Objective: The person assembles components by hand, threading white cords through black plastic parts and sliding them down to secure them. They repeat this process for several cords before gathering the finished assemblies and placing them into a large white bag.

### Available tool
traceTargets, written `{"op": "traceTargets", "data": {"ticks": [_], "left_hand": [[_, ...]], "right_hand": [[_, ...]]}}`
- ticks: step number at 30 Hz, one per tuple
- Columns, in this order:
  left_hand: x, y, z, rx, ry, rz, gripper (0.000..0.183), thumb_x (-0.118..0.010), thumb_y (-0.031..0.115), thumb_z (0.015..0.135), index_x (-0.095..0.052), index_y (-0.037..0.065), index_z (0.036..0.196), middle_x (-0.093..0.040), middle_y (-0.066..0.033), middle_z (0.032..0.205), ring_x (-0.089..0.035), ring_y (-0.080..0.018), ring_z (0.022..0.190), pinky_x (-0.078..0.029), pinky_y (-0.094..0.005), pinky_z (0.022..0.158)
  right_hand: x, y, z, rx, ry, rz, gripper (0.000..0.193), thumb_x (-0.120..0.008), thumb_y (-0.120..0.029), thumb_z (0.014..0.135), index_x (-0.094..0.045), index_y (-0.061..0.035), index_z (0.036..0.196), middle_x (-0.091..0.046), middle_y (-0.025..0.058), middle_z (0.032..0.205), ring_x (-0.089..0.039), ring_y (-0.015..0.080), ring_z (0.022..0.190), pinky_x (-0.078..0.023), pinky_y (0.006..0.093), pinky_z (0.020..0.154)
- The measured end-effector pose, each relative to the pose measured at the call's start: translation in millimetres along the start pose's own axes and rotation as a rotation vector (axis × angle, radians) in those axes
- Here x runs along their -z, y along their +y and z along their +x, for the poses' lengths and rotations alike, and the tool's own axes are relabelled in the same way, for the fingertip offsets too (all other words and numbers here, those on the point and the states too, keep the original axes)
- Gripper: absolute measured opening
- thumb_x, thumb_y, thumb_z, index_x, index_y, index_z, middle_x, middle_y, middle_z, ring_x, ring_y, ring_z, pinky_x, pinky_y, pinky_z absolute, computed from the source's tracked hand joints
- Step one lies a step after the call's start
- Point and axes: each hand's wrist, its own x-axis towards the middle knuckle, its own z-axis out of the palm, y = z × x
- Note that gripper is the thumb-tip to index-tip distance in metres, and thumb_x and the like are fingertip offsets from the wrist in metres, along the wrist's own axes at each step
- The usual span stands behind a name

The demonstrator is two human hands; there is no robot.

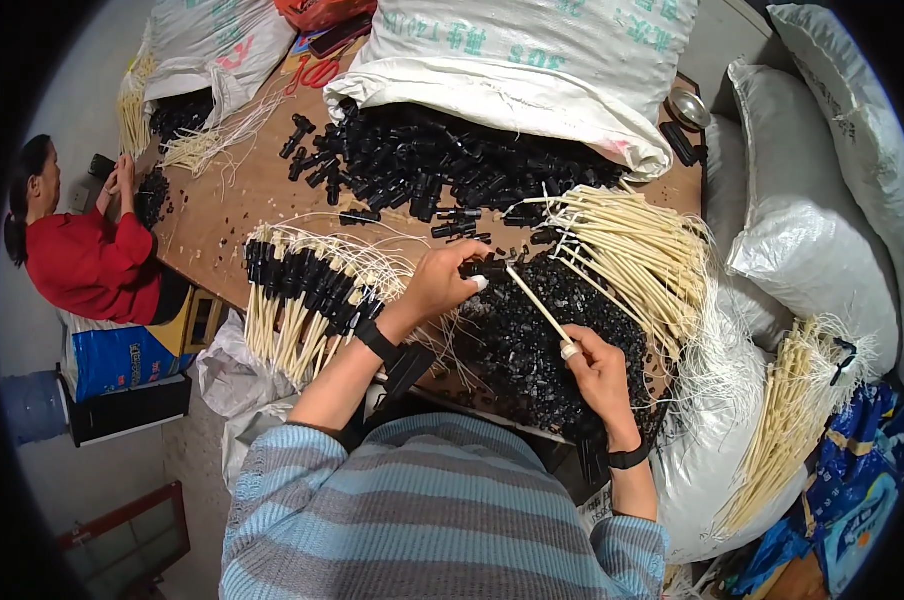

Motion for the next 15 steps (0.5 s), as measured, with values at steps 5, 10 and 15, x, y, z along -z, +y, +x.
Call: {"op": "traceTargets", "data": {"ticks": [5, 10, 15], "left_hand": [[2.4, 32.0, 2.2, 0.115, -0.092, 0.082, 0.038, -0.057, -0.005, 0.072, -0.062, 0.004, 0.108, -0.065, -0.009, 0.093, -0.063, -0.0231, 0.089, -0.05, -0.0314, 0.075], [-12.4, 30.4, -7.0, -0.348, -0.189, 0.349, 0.025, -0.05, -0.008, 0.075, -0.06, 0.01, 0.089, -0.066, -0.0065, 0.098, -0.06, -0.0244, 0.102, -0.048, -0.0363, 0.081], [-4.7, 41.3, -7.5, -0.476, 0.029, 0.508, 0.03, -0.065, 0.003, 0.072, -0.062, 0.013, 0.1, -0.062, -0.0027, 0.082, -0.061, -0.0187, 0.076, -0.047, -0.035, 0.063]], "right_hand": [[-7.5, 0.2, 1.2, 0.234, 0.08, -0.247, 0.024, -0.061, -0.004, 0.084, -0.067, -0.0045, 0.108, -0.066, 0.0146, 0.081, -0.065, 0.0248, 0.068, -0.049, 0.0318, 0.064], [-17.6, -18.3, 4.5, 0.398, 0.043, -0.613, 0.032, -0.065, -0.008, 0.081, -0.065, -0.0095, 0.113, -0.065, 0.0117, 0.079, -0.064, 0.0277, 0.07, -0.049, 0.0388, 0.061], [-3.0, -3.8, 10.6, 0.209, 0.181, -0.351, 0.048, -0.06, 0.0, 0.077, -0.057, -0.0056, 0.124, -0.068, 0.0148, 0.093, -0.067, 0.0279, 0.073, -0.052, 0.0326, 0.063]]}}
